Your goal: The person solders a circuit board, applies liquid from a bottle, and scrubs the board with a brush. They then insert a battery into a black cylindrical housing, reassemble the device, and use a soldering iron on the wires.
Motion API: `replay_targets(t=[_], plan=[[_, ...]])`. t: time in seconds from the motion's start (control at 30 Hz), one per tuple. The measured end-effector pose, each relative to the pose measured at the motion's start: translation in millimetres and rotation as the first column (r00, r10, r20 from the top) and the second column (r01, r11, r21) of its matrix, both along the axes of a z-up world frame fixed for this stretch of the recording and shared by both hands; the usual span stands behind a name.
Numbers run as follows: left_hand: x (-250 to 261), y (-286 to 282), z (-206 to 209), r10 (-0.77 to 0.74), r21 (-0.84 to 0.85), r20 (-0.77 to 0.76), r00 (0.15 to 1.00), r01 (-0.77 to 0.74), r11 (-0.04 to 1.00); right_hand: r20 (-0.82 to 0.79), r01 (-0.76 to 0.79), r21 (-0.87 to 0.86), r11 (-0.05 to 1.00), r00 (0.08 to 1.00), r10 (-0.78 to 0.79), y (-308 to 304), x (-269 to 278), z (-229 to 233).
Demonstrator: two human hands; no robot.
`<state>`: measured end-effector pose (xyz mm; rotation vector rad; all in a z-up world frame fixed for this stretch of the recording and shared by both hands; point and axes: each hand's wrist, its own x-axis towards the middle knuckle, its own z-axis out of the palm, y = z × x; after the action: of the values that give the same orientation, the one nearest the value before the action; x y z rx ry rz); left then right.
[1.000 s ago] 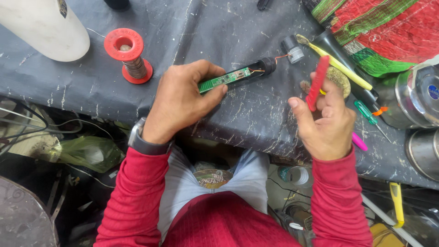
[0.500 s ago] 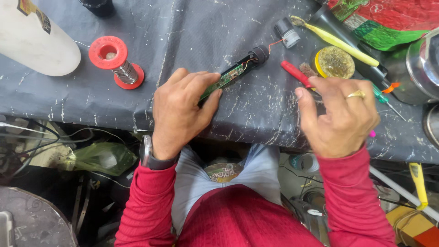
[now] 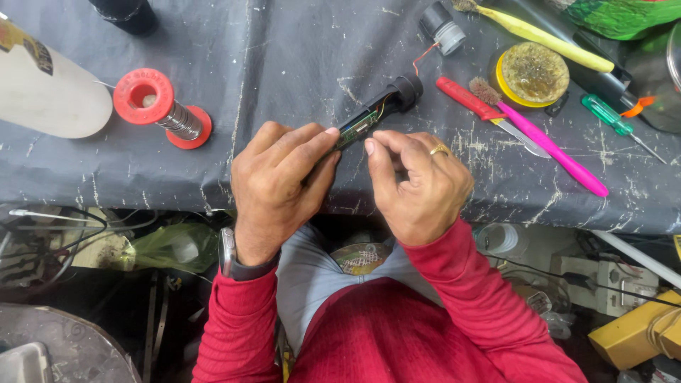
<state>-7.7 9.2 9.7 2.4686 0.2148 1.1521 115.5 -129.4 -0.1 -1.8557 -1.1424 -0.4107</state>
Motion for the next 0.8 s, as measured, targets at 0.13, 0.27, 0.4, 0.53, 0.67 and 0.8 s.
replay_targets(t=[0.13,0.27,0.4,0.53,0.67,0.8], plan=[[0,1,0,-0.022,0.027,-0.016,1.000,0.022,0.999,0.073,-0.005,-0.019,1.000,0.997,0.006,2,1,-2],[0,2,-1,-0.048,0.018,-0.011,0.999,0.048,0.999,0.101,-0.013,-0.038,0.999,0.995,0.016,4,2,-1],[0,-1,-4,-0.042,0.007,-0.001,0.999,0.042,0.999,0.056,-0.019,-0.054,0.998,0.998,0.022,4,3,-2],[0,-6,-4,-0.043,0.000,-0.012,0.999,0.043,0.999,0.032,-0.001,-0.075,0.997,0.999,0.003,5,3,-2],[0,-12,-5,-0.021,-0.013,-0.024,1.000,0.020,1.000,-0.009,-0.036,-0.084,0.996,0.999,0.035,4,4,-1],[0,-17,-4,0.006,-0.042,-0.026,1.000,-0.007,0.999,-0.032,-0.051,-0.097,0.994,0.998,0.048,2,5,-1]])
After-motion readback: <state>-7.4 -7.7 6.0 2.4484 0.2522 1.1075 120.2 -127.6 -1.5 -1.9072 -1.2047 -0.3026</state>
